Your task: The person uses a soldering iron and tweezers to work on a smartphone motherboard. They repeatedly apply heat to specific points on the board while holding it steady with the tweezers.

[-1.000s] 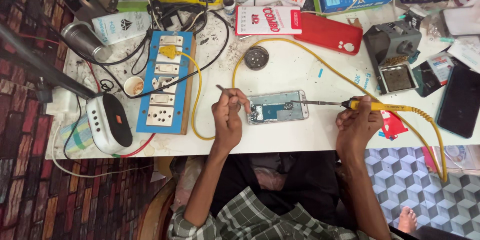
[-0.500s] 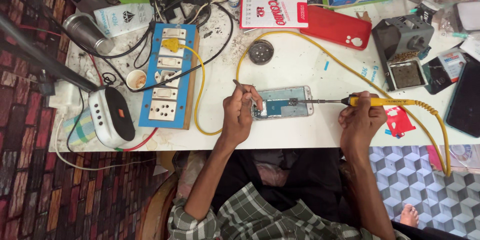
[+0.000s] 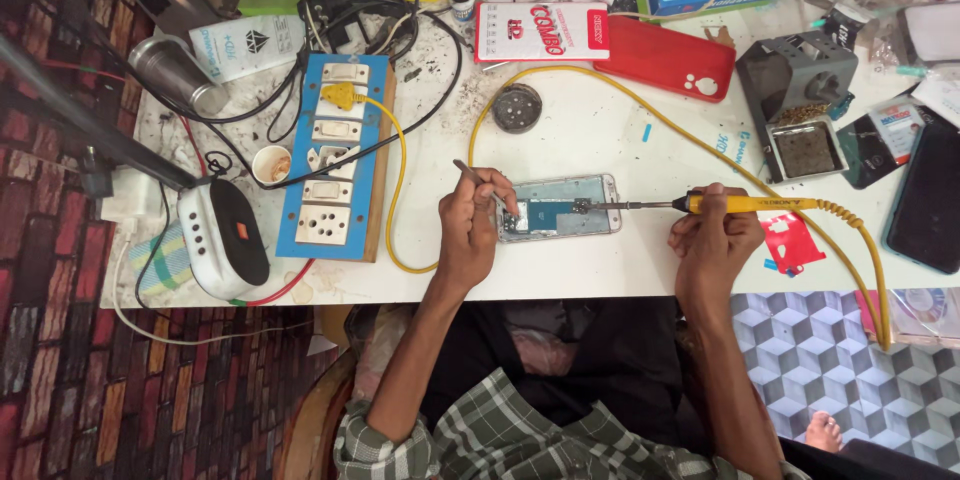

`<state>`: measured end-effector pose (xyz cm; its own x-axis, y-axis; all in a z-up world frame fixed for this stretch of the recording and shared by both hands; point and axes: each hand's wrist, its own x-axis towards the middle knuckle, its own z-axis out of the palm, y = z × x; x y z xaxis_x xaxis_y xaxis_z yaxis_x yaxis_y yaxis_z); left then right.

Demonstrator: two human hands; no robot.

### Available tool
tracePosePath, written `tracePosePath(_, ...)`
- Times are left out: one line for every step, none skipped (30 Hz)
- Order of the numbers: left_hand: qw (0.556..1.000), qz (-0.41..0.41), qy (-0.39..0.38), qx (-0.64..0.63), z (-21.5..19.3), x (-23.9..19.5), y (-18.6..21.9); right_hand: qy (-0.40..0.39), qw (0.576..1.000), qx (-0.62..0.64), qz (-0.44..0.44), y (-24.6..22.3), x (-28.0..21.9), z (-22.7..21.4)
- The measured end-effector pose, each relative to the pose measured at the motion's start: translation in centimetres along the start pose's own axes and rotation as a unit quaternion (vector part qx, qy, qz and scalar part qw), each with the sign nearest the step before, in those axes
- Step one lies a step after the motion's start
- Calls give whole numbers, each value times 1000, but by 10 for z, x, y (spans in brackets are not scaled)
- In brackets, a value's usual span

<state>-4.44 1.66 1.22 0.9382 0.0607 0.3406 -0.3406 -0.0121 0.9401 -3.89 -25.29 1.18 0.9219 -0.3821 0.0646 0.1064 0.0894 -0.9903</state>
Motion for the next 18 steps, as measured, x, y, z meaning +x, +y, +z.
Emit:
tracePosePath(1000, 8, 4, -5, 0, 3, 0, 4, 1000, -2, 4, 0, 1, 1)
tracePosePath(1000, -7, 4, 0, 0, 3, 1, 9, 1000, -5, 8, 0, 0, 2)
tracePosePath(1000, -22, 5, 4, 0, 4, 2, 13, 1000, -8, 11, -1, 1, 2)
tracePosePath(999, -36, 5, 9, 1, 5, 3, 15, 1000, -6, 11, -2, 1, 2)
tracePosePath(999, -42, -1, 25, 1, 4, 5, 16, 1000, -3, 14, -2, 1, 2)
tracePosePath(998, -48, -7, 41, 0, 4, 7, 17, 1000, 0, 16, -2, 1, 3)
tracePosePath(997, -57, -13, 55, -1, 2, 9, 15, 1000, -4, 13, -2, 0, 4)
tracePosePath(997, -31, -19, 67, -3, 1, 11, 13, 1000, -8, 10, -1, -1, 5)
tracePosePath(997, -4, -26, 75, -3, 2, 11, 14, 1000, -15, 4, -1, 1, 3)
tracePosePath(996, 23, -34, 83, -3, 3, 11, 17, 1000, -20, 6, 0, 2, 2)
tracePosePath(992, 64, -40, 99, -3, 3, 11, 20, 999, -27, 7, 1, 2, 1)
tracePosePath(987, 105, -45, 114, -2, 3, 11, 24, 999, -33, 9, 2, 2, 0)
tracePosePath(979, 147, -50, 132, -2, 3, 11, 24, 999, -35, 10, 3, 2, -1)
tracePosePath(978, 145, -45, 143, -1, 2, 11, 24, 999, -38, 10, 4, 1, -2)
tracePosePath(977, 144, -39, 155, 0, 1, 13, 22, 999, -38, 10, 4, 3, 0)
tracePosePath(975, 142, -32, 168, 0, 2, 14, 22, 999, -32, 4, 5, 5, 2)
tracePosePath(982, 110, -26, 150, 1, 0, 14, 20, 999, -28, 3, 5, 4, 1)
tracePosePath(988, 78, -20, 131, 1, -1, 14, 19, 1000, -24, 2, 6, 3, 0)
